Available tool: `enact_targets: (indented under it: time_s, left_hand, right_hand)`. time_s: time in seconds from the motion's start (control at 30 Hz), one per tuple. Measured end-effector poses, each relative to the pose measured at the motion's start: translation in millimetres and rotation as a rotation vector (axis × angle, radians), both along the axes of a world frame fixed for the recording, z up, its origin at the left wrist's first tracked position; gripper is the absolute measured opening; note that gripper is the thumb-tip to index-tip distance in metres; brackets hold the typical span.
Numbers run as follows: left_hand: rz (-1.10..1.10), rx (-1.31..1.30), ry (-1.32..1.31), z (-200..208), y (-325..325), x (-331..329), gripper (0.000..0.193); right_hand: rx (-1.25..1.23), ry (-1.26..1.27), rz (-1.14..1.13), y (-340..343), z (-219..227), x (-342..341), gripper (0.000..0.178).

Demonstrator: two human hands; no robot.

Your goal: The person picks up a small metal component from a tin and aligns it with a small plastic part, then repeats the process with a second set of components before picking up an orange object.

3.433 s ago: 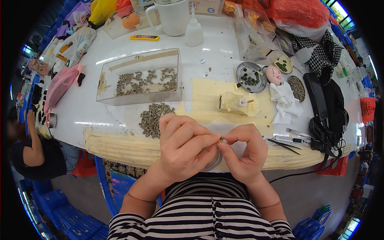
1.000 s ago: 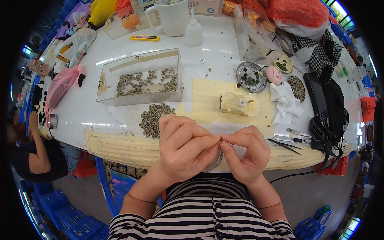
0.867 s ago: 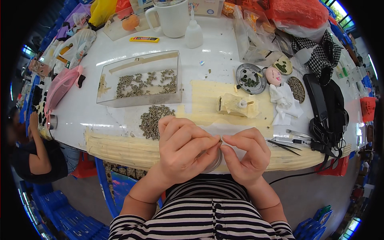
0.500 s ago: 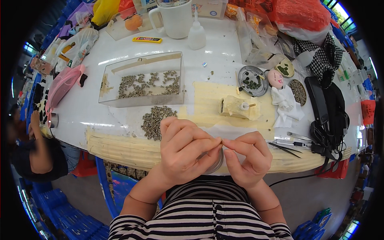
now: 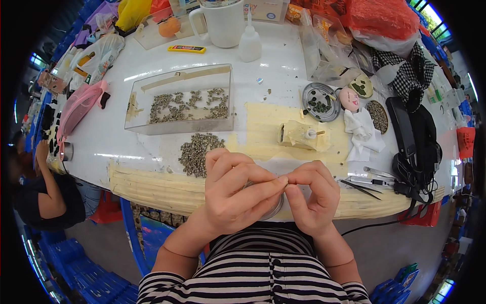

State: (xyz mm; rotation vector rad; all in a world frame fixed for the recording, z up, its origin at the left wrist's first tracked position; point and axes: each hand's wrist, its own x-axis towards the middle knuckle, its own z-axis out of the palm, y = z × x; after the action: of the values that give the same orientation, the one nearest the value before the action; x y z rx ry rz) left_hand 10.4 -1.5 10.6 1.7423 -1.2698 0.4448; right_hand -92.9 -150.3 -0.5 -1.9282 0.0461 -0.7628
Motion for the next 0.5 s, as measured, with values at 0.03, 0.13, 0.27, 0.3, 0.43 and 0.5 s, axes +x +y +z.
enact_targets:
  time_s: [0.03, 0.13, 0.27, 0.3, 0.43, 0.5]
  left_hand:
    - [0.002, -0.001, 0.0, -0.2, 0.0, -0.1, 0.028]
    - [0.011, 0.0, -0.007, -0.8, -0.3, -0.4, 0.027]
    - [0.028, 0.0, -0.01, -1.6, -2.2, -0.2, 0.025]
    - [0.033, 0.0, -0.008, -1.8, -2.4, -0.3, 0.024]
    - [0.039, -0.011, 0.016, -1.7, -1.3, -0.2, 0.024]
    - [0.038, -0.022, 0.017, -1.2, -1.8, -0.1, 0.024]
  right_hand:
    - [-0.004, -0.005, -0.006, -0.1, 0.2, 0.1, 0.014]
    - [-0.019, -0.018, -0.026, -0.1, 0.8, 0.0, 0.015]
    - [-0.055, -0.066, -0.072, 3.2, -0.1, -0.9, 0.02]
    - [-0.064, -0.089, -0.084, 4.1, -0.8, -0.9, 0.022]
    - [-0.162, -0.105, -0.075, 4.0, 1.5, -2.0, 0.028]
    - [-0.139, -0.085, -0.103, 3.7, 0.1, -1.7, 0.029]
